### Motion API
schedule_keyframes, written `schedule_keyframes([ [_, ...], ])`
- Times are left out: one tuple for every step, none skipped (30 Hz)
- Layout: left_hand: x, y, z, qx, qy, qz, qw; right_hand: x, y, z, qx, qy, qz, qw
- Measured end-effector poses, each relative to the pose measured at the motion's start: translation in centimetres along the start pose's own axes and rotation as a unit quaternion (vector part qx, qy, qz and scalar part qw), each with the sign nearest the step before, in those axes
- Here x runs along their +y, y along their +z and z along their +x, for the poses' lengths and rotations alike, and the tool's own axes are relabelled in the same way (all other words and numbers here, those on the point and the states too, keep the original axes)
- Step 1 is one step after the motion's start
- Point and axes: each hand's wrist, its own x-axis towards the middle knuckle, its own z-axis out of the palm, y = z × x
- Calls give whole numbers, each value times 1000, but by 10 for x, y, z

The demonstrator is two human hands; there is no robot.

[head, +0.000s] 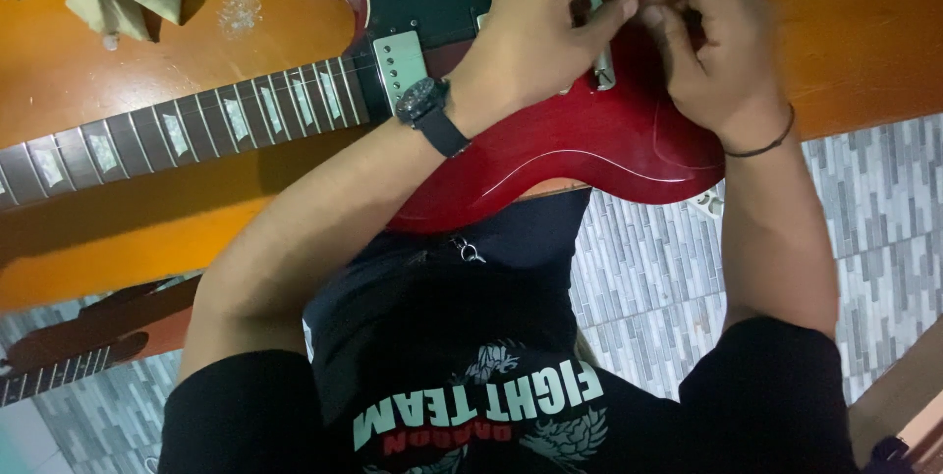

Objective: Restringing an electric guitar by threading new strings through the bridge and winding them at the headstock using a manual winder.

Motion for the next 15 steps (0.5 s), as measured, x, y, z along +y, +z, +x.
schedule_keyframes([
  [-1, 1, 0, -20, -23, -15, 999, 1, 0, 0, -14, 5, 0, 1000],
  [-3, 2, 0, -42, -46, -32, 998, 2, -1, 0, -28, 11, 1, 1000],
  [-2, 1, 0, -43, -46, -33, 997, 8, -2, -1, -28, 13, 1, 1000],
  [-2, -1, 1, -52, -34, -31, 998, 14, -2, -2, -58, 18, 1, 998],
  [-1, -3, 1, -61, -21, -29, 997, 19, -3, -3, -87, 24, 2, 996],
  [-2, -2, 0, -60, -21, -28, 998, 18, -4, -1, -88, 23, 2, 996],
  [-2, -1, 0, -57, -16, -13, 998, 17, -5, 1, -101, 30, 9, 994],
  [-3, 0, -1, -54, -12, 3, 998, 16, -6, 3, -115, 36, 16, 993],
  [-5, 0, -2, -53, -13, 5, 998, 23, -5, 2, -116, 34, 17, 992],
  [-7, 1, -5, -43, 18, 42, 998, 30, -5, 0, -130, 31, 6, 991],
  [-8, 2, -7, -34, 49, 79, 995, 37, -4, -2, -143, 27, -4, 989],
  [-6, -1, -9, -33, 46, 78, 995, 33, -5, 0, -146, 27, -4, 989],
  [-4, -4, -10, -30, 36, 73, 996, 30, -6, 1, -148, 42, 5, 988],
  [-2, -7, -9, -27, 28, 68, 997, 28, -8, 3, -148, 57, 12, 987],
  [-1, -8, -11, -26, 27, 67, 997, 28, -7, 1, -149, 58, 12, 987],
])
